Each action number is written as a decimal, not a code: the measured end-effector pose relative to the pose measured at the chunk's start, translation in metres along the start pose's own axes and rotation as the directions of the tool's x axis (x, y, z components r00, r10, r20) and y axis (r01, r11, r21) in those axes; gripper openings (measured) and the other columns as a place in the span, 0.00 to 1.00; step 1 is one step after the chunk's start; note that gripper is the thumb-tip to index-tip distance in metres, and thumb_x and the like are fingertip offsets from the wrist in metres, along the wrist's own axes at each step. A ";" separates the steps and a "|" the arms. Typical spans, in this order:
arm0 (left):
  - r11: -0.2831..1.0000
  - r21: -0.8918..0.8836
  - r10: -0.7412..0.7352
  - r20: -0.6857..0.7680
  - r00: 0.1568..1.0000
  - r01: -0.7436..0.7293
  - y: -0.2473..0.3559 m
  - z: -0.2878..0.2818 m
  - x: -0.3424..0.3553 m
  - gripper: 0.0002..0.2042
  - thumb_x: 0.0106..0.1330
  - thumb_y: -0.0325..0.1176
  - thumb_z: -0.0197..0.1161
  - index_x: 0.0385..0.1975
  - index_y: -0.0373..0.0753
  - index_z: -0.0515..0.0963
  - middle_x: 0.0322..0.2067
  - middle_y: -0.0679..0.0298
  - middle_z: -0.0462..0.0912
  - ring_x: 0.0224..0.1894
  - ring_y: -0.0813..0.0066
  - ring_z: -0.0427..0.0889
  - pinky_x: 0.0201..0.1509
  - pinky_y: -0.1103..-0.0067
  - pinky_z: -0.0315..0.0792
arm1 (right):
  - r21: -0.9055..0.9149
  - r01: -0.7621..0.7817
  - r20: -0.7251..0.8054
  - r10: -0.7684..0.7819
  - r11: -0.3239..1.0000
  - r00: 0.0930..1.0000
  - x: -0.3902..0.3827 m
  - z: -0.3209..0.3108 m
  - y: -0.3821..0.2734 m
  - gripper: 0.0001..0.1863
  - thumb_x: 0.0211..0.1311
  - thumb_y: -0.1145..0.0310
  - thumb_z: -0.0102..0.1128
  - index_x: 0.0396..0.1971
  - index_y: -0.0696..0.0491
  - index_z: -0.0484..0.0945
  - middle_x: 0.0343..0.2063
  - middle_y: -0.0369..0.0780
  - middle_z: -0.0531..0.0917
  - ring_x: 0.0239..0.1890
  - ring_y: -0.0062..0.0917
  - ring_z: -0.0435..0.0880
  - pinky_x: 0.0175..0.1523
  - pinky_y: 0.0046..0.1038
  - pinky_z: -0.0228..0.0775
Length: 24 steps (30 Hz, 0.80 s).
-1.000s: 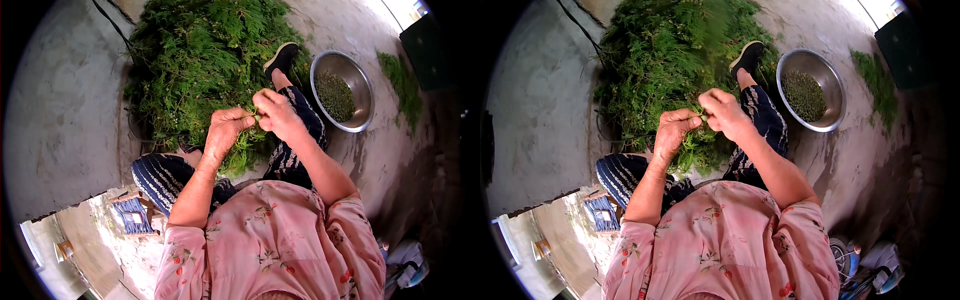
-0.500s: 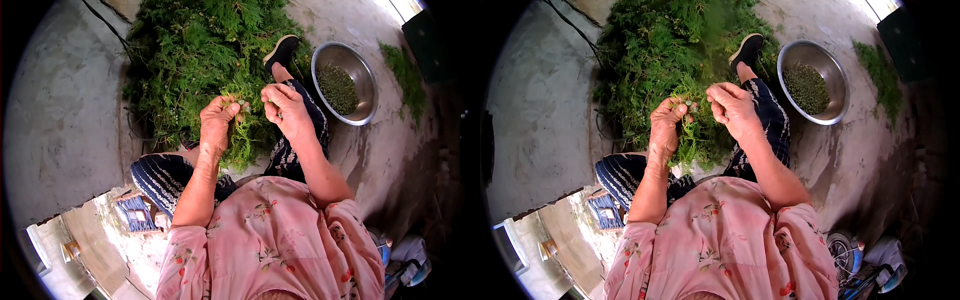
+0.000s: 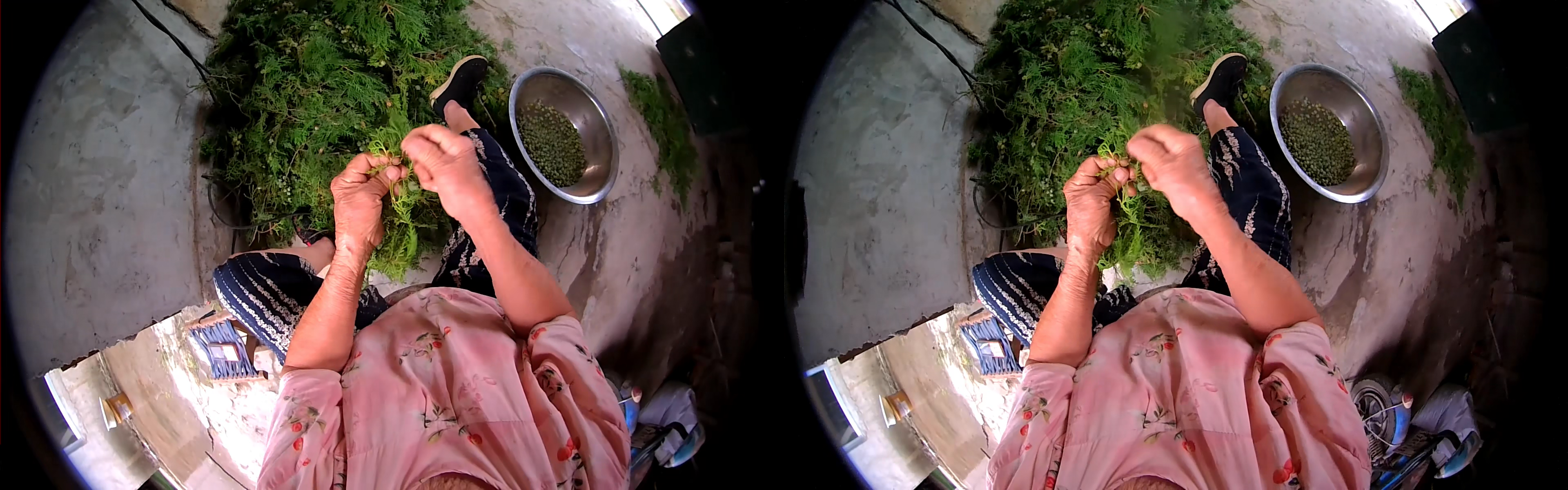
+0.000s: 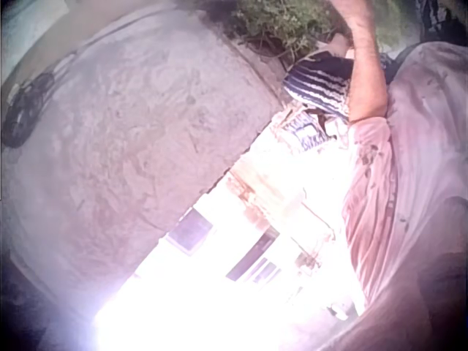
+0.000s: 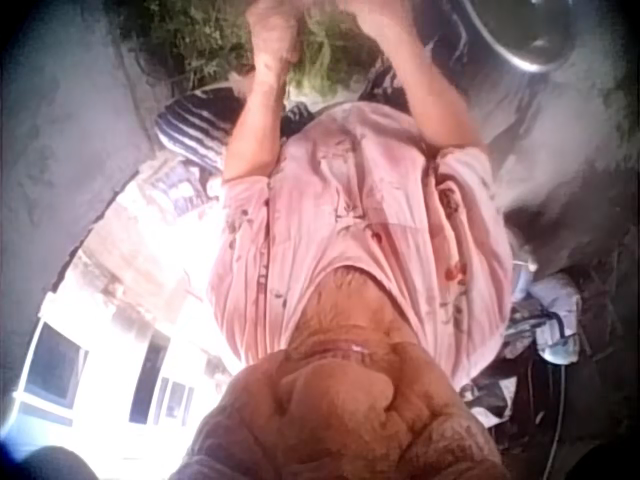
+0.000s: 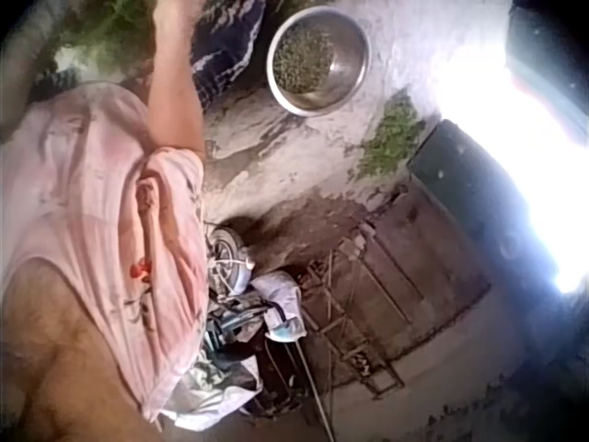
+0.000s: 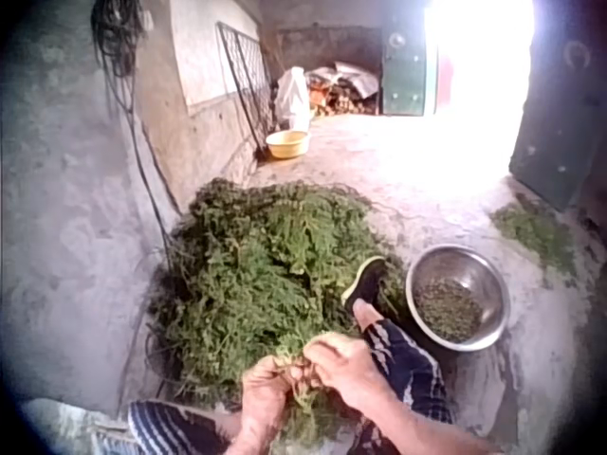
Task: The person strips leaves and small buds from a large pile of green branches by hand, placing the collected green material into a metal bowl on the floor.
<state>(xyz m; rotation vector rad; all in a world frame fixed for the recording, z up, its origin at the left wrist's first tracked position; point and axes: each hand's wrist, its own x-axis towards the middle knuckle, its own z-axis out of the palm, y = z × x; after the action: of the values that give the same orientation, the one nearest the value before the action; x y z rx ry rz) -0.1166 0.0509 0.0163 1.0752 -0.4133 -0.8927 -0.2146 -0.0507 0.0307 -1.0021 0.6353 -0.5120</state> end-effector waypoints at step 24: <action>0.947 0.315 0.070 -0.026 0.997 -0.058 0.017 -0.004 0.009 0.11 0.52 0.15 0.60 0.35 0.33 0.77 0.30 0.66 0.81 0.31 0.83 0.76 0.37 0.84 0.72 | -0.105 0.023 0.055 -0.017 0.994 0.998 -0.011 0.000 0.014 0.08 0.62 0.68 0.54 0.32 0.59 0.75 0.19 0.32 0.72 0.16 0.12 0.65 0.18 0.15 0.54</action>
<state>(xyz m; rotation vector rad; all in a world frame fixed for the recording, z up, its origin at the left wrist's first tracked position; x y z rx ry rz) -0.1016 0.0488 0.0286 1.3598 -0.5703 -0.7633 -0.2212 -0.0371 0.0207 -1.1198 0.6096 -0.4713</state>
